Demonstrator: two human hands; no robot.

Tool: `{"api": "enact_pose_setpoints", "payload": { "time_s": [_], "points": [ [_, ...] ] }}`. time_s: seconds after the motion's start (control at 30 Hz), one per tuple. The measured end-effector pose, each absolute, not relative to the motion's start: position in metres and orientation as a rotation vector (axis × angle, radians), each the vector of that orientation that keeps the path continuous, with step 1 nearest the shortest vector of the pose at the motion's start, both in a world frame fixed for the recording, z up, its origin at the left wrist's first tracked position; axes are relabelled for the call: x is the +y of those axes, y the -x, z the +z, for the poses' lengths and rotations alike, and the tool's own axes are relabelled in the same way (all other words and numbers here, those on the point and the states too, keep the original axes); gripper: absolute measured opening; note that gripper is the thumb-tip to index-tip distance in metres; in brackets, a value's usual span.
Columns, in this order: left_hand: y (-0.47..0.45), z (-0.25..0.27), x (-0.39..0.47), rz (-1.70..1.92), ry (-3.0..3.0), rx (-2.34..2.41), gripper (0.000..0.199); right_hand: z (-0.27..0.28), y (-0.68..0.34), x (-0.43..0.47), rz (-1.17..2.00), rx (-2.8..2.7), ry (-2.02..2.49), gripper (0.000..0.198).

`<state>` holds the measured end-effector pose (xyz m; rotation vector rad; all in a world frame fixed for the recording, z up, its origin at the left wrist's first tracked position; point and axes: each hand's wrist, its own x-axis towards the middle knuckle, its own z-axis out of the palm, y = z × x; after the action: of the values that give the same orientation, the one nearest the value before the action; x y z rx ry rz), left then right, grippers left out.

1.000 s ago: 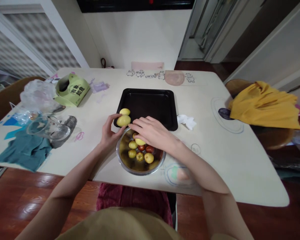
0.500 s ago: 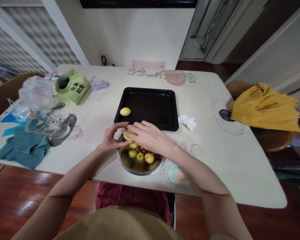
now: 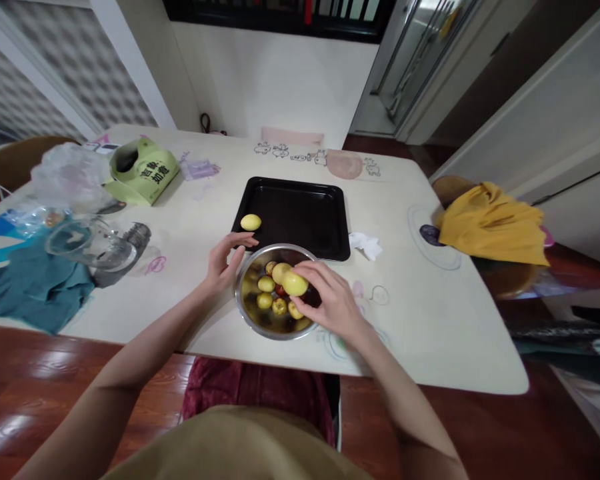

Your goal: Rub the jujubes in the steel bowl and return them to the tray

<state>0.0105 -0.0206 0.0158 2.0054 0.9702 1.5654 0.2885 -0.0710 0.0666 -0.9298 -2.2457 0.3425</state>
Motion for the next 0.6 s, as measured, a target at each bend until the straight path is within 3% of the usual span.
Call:
{"api": "enact_pose_setpoints", "payload": {
  "time_s": [0.23,0.6],
  "points": [
    [-0.016,0.013,-0.02,1.566,-2.028,0.905,0.028,0.021,-0.279,-0.097,0.405,-1.881,1.15,0.036],
    [-0.016,0.008,-0.015,1.565,-2.034,0.969,0.031,0.019,-0.273,-0.1,0.459,-1.926,1.154,0.045]
  ]
}}
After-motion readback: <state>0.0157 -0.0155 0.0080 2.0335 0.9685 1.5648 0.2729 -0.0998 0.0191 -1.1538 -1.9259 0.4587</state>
